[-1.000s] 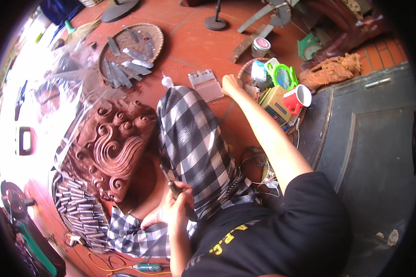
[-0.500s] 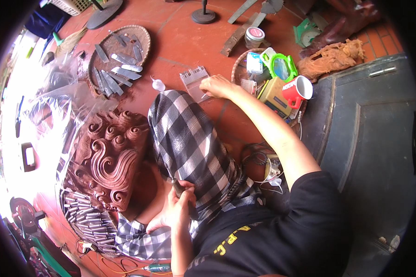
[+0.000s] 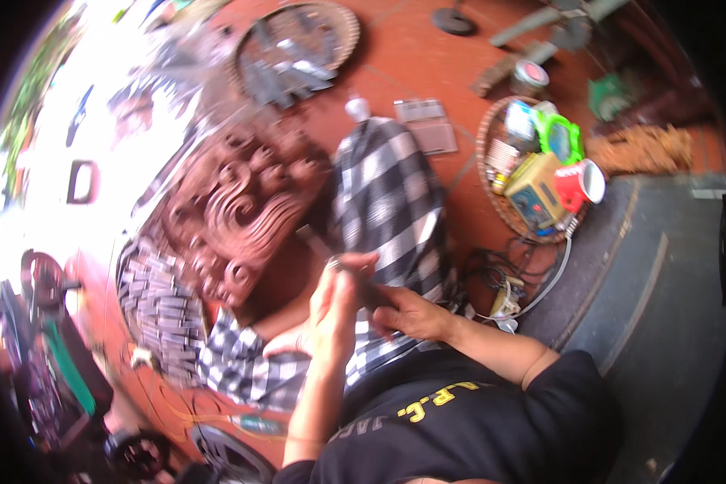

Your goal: The person uses a rotary carving tool to refine intricate swirl patterns on a large wooden sculpture. They adjust their position and the cloth covering the workpiece, then continue carving details into the wood surface.

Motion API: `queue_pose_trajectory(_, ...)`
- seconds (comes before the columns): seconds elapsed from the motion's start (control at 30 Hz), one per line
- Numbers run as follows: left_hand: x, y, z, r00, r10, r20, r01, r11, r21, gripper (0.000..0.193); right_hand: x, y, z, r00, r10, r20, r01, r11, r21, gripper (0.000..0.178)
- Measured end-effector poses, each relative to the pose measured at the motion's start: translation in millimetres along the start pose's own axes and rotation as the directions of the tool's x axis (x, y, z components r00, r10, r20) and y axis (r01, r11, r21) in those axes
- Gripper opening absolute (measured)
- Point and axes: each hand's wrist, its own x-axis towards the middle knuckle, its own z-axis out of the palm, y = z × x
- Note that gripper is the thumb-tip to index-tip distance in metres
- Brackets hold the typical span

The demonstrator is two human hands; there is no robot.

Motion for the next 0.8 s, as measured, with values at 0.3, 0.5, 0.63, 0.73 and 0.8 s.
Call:
queue_pose_trajectory(0.3,26.0,77.7,-73.4,0.982,0.148,-0.121,-0.145,0.989,0.026,0.057,0.4,-12.0,36.5,0.993,0.069,-0.100,-0.114,0.807,-0.580,0.034)
queue_pose_trajectory(0.5,3.0,58.9,-85.3,0.936,-0.113,0.334,0.006,0.952,0.306,0.056,-7.7,-16.5,40.0,0.995,0.098,-0.035,-0.095,0.722,-0.686,0.031)
queue_pose_trajectory(0.63,-6.2,52.6,-89.6,0.935,-0.133,0.329,0.048,0.966,0.253,0.061,-12.5,-8.5,37.3,0.996,0.093,-0.011,-0.077,0.745,-0.662,0.031)
queue_pose_trajectory(0.73,-0.9,64.1,-102.3,0.992,-0.102,0.068,0.113,0.980,-0.166,0.069,-16.5,-10.9,36.0,0.988,0.128,-0.090,-0.157,0.787,-0.597,0.033)
queue_pose_trajectory(0.8,-8.2,59.4,-106.8,0.990,0.074,-0.119,-0.059,0.991,0.122,0.054,-19.2,-15.3,37.9,0.980,0.083,-0.180,-0.174,0.797,-0.578,0.033)
